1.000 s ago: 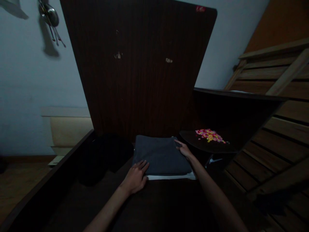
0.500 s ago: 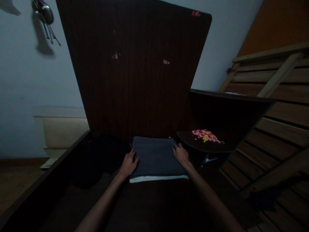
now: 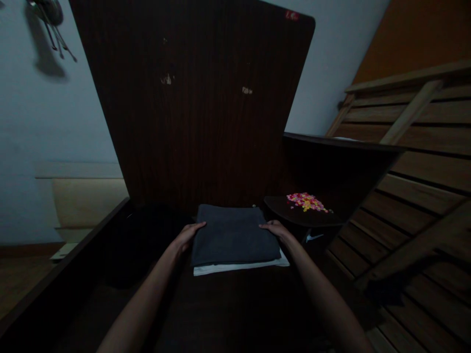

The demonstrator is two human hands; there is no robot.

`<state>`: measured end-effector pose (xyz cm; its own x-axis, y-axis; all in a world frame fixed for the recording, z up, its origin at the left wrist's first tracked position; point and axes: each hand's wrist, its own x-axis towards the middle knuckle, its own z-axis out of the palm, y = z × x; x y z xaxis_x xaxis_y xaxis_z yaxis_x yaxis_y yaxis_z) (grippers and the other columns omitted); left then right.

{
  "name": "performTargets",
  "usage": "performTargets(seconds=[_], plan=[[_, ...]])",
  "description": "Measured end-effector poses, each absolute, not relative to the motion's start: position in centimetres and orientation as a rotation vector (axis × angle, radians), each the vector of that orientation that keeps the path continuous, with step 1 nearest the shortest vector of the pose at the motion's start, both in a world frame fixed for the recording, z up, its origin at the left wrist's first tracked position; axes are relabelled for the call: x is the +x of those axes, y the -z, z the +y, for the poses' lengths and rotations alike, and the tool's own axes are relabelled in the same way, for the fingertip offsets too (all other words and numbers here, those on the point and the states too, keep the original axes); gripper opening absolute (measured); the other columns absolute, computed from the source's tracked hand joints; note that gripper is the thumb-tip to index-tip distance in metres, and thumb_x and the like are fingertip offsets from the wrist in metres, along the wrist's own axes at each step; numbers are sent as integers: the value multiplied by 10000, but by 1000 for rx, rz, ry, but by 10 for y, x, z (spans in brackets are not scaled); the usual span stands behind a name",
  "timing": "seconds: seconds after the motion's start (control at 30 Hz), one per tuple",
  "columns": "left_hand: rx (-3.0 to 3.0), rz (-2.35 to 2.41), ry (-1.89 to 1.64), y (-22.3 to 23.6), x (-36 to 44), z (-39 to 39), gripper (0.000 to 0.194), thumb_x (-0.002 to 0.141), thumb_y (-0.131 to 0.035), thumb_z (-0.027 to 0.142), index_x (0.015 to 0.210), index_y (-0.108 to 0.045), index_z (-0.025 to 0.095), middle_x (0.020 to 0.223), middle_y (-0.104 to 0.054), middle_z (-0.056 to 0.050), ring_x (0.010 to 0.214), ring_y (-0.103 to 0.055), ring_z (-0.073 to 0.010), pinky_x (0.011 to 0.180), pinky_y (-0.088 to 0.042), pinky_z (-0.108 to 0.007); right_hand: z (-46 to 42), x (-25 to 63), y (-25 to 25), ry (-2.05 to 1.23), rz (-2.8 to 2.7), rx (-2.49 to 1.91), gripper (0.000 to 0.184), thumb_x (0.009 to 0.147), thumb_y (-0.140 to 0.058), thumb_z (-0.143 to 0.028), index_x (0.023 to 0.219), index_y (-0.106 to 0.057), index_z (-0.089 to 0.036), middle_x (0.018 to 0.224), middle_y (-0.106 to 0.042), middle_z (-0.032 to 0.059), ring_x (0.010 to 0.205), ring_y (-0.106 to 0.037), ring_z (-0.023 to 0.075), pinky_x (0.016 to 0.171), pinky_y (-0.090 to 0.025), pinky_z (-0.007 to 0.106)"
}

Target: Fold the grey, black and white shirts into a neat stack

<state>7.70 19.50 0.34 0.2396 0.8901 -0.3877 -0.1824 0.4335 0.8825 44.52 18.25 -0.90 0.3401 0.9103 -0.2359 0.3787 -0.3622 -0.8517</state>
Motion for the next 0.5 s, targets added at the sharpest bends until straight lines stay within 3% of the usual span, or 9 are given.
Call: performTargets(seconds=[0.17,0.3,0.5], plan=[[745,1004,-806,0,84,200,291,791,-669,241,1062,-643,140,850,-751,-95,742,-724,-229,741,-585,-357,181,446,4,-1075,-1047,-1866,285,594,-835,-290,599,-585,-152,492,-602,-6,508,-588,135,469,-418,204],[722,1027,-898,8,89,202,377,844,-605,191,1216,-545,210,873,-745,-55,684,-723,-200,695,-598,-356,177,442,-2,-1216,-930,-1781,240,617,-830,-259,690,-638,-135,605,-688,49,619,-667,179,555,-507,230],[568,999,-778,3,85,192,295,907,-552,325,1074,-638,97,794,-748,-100,650,-723,-192,687,-600,-286,173,434,-13,-1406,-727,-1611,157,770,-716,-255,837,-673,-119,791,-746,91,769,-717,204,755,-573,310]])
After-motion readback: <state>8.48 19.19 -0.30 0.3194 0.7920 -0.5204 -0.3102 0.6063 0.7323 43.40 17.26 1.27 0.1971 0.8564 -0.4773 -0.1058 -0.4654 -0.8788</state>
